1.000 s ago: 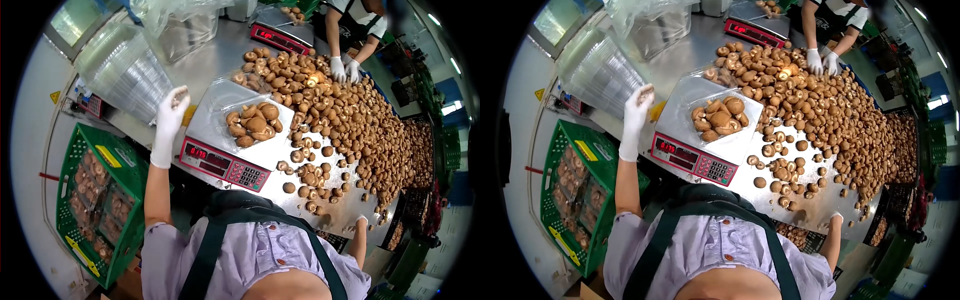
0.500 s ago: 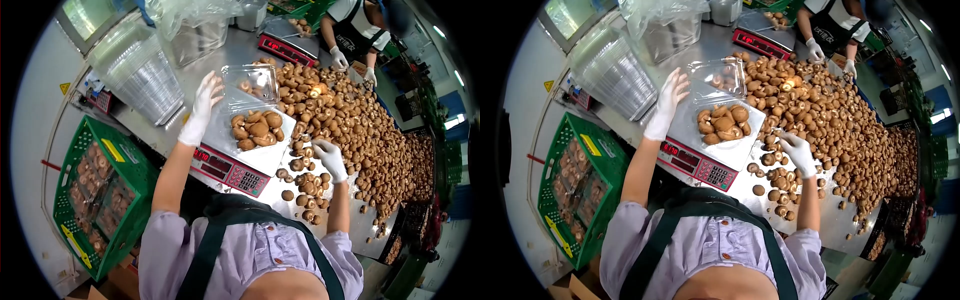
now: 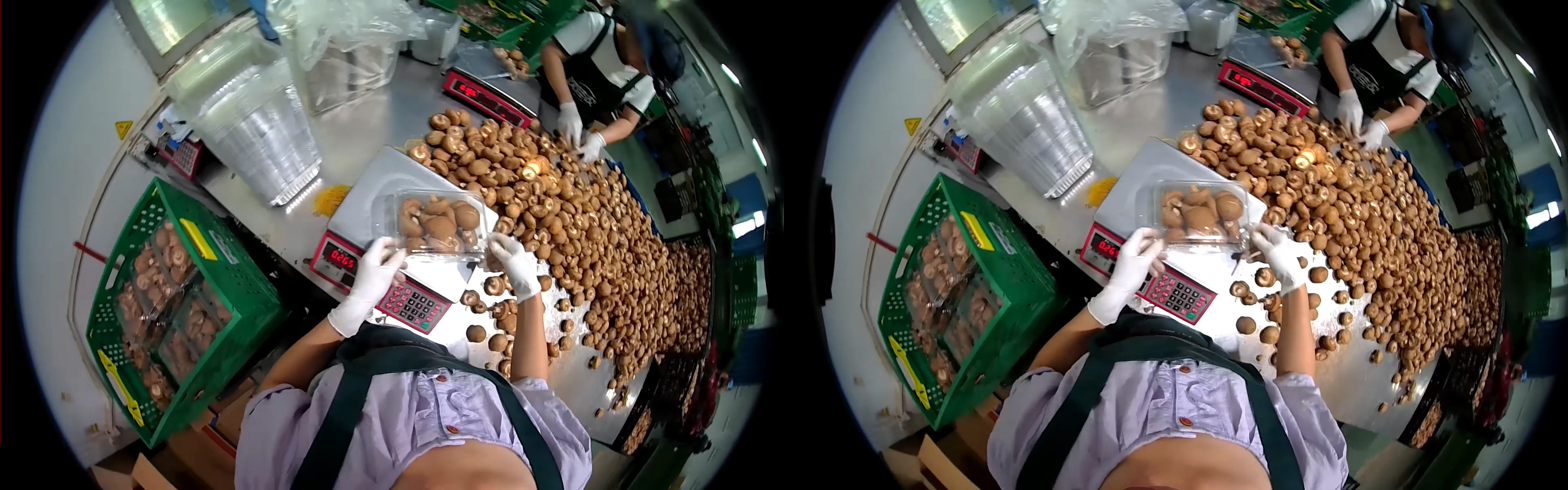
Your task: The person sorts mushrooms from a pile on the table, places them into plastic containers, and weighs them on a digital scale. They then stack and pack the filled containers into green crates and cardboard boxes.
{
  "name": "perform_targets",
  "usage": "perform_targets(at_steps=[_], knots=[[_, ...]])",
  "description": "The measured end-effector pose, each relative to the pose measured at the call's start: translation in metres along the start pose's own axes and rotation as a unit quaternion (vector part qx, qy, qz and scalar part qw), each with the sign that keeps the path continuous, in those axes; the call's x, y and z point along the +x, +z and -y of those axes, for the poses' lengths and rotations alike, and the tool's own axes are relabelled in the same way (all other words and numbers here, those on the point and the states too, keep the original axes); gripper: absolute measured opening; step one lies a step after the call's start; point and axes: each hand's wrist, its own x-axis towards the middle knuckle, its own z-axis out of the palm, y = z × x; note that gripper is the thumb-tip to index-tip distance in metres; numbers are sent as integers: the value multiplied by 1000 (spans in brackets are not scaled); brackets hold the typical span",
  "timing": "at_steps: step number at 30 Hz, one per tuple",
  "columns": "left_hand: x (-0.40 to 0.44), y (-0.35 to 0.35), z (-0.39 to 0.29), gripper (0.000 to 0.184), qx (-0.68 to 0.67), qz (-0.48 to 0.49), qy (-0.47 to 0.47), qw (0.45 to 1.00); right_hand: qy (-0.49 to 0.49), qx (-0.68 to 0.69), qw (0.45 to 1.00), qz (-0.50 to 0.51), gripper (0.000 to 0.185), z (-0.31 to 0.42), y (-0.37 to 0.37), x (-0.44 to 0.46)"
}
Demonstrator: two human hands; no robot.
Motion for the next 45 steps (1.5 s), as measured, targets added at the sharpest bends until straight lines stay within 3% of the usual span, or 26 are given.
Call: perform_targets(at_steps=[1, 2, 3, 4, 6, 7, 8, 14, 17, 20, 23, 24, 26, 27, 28, 30, 31, 32, 34, 36, 37, 38, 40, 41, 44, 45], knots=[[6, -2, 11, 19, -84, 17, 26, 996, -9, 21, 1000, 8, 28, -7, 4, 1], [3, 1, 5, 13, -69, 4, 33, 997, -15, 43, 999, 13, 28, -24, -1, -6], [8, 1, 15, 10, -13, 2, 106, 994, -27, 52, 998, 1, 28, -40, -2, -3], [4, 1, 7, 10, -37, 8, 68, 997, -25, 88, 996, -10, 32, -38, 5, -9], [9, 1, 12, 11, -1, -5, 111, 994, -34, 113, 992, 34, 36, -38, 10, -19], [8, 2, 9, 11, -11, 5, 82, 997, -48, 71, 996, 9, 33, -45, 11, -17], [9, 2, 10, 10, 6, -6, 126, 992, -34, 178, 983, -9, 27, -56, 16, -15], [7, 1, 8, 10, -24, 13, 99, 995, -50, 273, 960, -46, 12, -76, 14, -4], [6, 0, 16, 12, 41, -19, 182, 982, -63, 280, 957, -31, 14, -68, 18, -3], [-7, -15, 8, 16, 59, -15, 168, 984, -107, 251, 961, -39, 14, -57, 34, -10], [-31, -39, -6, 19, 67, -18, 222, 973, -146, 273, 951, 15, 16, -61, 47, -6], [-37, -46, -5, 35, 43, -21, 270, 962, -170, 284, 943, 37, 17, -63, 52, -2], [-56, -50, -18, 62, -169, 5, 269, 948, -160, 311, 934, 75, 22, -34, 87, -15], [-55, -53, -12, 86, -212, 31, 248, 945, -161, 293, 937, 100, 23, -19, 108, -23], [-70, -50, -23, 91, -337, 21, 240, 910, -162, 274, 940, 126, 24, -2, 130, -34], [-66, -42, -13, 96, -376, -57, 332, 863, -186, 227, 941, 166, 25, 8, 168, -41], [-70, -46, -8, 96, -442, -58, 249, 860, -207, 201, 939, 185, 25, 17, 189, -50], [-68, -50, -8, 90, -445, -86, 291, 843, -227, 175, 936, 203, 24, 24, 204, -58], [-96, -71, -24, 79, -456, -89, 275, 842, -206, 79, 942, 255, 23, 18, 217, -51], [-117, -100, -27, 53, -496, -154, 271, 810, -225, -49, 914, 334, 25, 31, 225, -44], [-119, -123, -16, 42, -487, -195, 294, 799, -212, -38, 918, 334, 22, 35, 233, -45], [-151, -138, -45, 39, -458, -251, 286, 803, -199, -27, 921, 333, 19, 39, 240, -47], [-195, -182, -65, 19, -340, -368, 359, 787, -213, -96, 912, 338, 11, 36, 242, -38], [-211, -209, -68, 27, -271, -402, 399, 779, -217, -119, 907, 339, 10, 35, 241, -36], [-292, -273, -102, 52, -131, -485, 341, 795, -209, -161, 901, 346, 9, 27, 239, -28], [-307, -296, -105, 53, -131, -529, 347, 763, -180, -142, 912, 341, 10, 27, 239, -30]])
